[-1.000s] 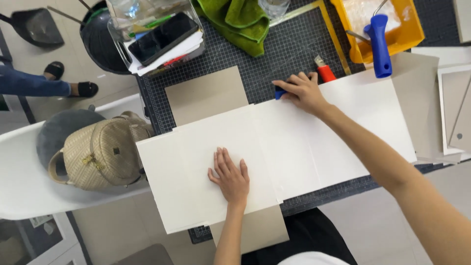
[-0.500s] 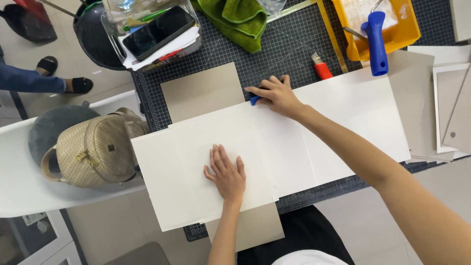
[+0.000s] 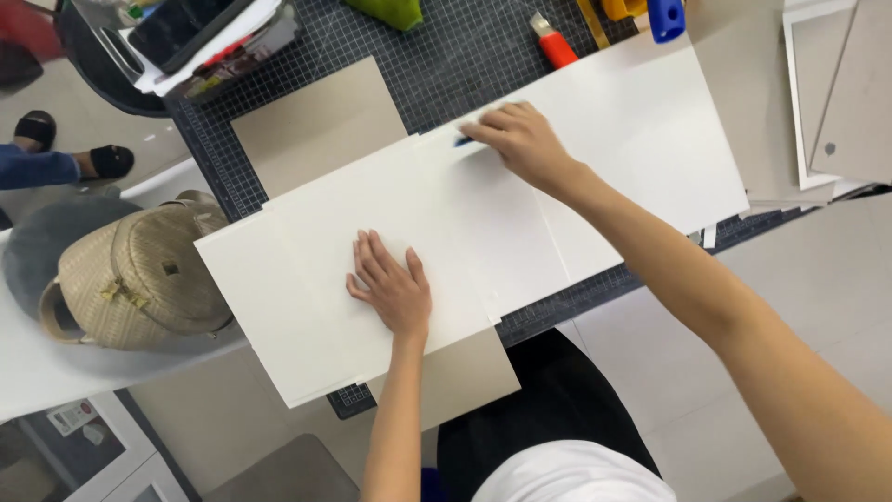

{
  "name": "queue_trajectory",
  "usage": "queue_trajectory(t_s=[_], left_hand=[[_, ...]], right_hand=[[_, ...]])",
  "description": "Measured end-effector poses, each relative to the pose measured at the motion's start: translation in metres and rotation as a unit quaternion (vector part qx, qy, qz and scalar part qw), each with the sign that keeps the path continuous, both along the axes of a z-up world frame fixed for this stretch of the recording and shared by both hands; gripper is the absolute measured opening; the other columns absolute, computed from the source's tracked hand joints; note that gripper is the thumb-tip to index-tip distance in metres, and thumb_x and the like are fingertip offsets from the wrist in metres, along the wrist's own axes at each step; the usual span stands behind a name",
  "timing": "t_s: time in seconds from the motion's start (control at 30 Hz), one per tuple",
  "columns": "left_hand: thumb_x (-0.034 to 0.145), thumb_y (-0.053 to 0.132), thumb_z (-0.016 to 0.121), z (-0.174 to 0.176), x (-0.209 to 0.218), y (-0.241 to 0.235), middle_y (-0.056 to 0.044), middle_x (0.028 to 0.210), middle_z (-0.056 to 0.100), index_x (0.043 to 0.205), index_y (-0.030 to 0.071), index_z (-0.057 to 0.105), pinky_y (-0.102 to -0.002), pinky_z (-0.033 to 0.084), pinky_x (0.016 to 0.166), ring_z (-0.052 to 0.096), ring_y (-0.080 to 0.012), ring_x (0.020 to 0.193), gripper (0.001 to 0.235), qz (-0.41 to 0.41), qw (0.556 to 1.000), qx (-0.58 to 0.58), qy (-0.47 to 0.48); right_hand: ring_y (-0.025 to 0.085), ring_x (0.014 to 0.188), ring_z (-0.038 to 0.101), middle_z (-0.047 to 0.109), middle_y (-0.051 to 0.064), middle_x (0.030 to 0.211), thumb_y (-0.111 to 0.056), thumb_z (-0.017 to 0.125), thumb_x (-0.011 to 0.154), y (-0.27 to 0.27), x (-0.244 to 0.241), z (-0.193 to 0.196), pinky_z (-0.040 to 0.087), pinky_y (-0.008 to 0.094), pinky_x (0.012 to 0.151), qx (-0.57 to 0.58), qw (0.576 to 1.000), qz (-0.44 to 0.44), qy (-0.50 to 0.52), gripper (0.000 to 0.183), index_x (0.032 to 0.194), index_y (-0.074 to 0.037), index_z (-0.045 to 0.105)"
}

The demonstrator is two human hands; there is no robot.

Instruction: The person applies adhesive to a flat cardboard piece using a roller, then places a white paper sheet on top and smooths it with a blue squeegee. They fold the cardboard flaps and press the edges to secure the paper, then use a red utility knife to trim excess paper along the edges.

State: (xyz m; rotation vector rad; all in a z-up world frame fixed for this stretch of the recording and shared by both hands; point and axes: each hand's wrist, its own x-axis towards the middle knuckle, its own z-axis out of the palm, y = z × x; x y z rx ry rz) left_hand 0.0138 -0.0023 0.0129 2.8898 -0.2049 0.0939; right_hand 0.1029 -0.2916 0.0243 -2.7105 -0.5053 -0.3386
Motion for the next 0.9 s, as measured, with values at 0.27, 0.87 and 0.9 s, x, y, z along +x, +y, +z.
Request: queue_trajectory(t_s=[0.27,0.87,0.9], left_hand=[[0.107,0.035,0.039,0.005,-0.006,-0.001,-0.023,0.149,0.036,0.148,-0.003,0.034,-0.062,0.019,0.102,0.035,-0.038,0.139,0.056,-0.013,1.0,-0.016,-0.022],[0.109,0.034,0.033,0.002,-0.009,0.003,-0.025,0.149,0.032,0.147,-0.004,0.03,-0.065,0.014,0.101,0.028,-0.0392,0.142,0.054,-0.029,0.999,-0.028,0.003],[0.109,0.034,0.033,0.002,-0.009,0.003,-0.025,0.149,0.032,0.147,-0.004,0.03,-0.065,0.014,0.101,0.028,-0.0392,0.142,0.054,-0.027,0.999,-0.028,0.004]], right_hand=[[0.023,0.127,0.059,0.069,-0.002,0.129,-0.021,0.045,0.105,-0.02,-0.245,-0.024,0.038,0.041,0.115,-0.047,0.999,-0.015,-0.007,0.03,0.12,-0.023,0.071],[0.024,0.122,0.062,0.069,-0.003,0.126,-0.009,0.046,0.102,0.002,-0.316,-0.025,0.04,0.047,0.115,-0.07,0.994,-0.069,-0.047,0.034,0.122,-0.02,0.071],[0.024,0.122,0.062,0.069,-0.003,0.126,-0.009,0.046,0.102,0.002,-0.313,-0.024,0.04,0.047,0.115,-0.07,0.994,-0.067,-0.047,0.034,0.122,-0.02,0.071]])
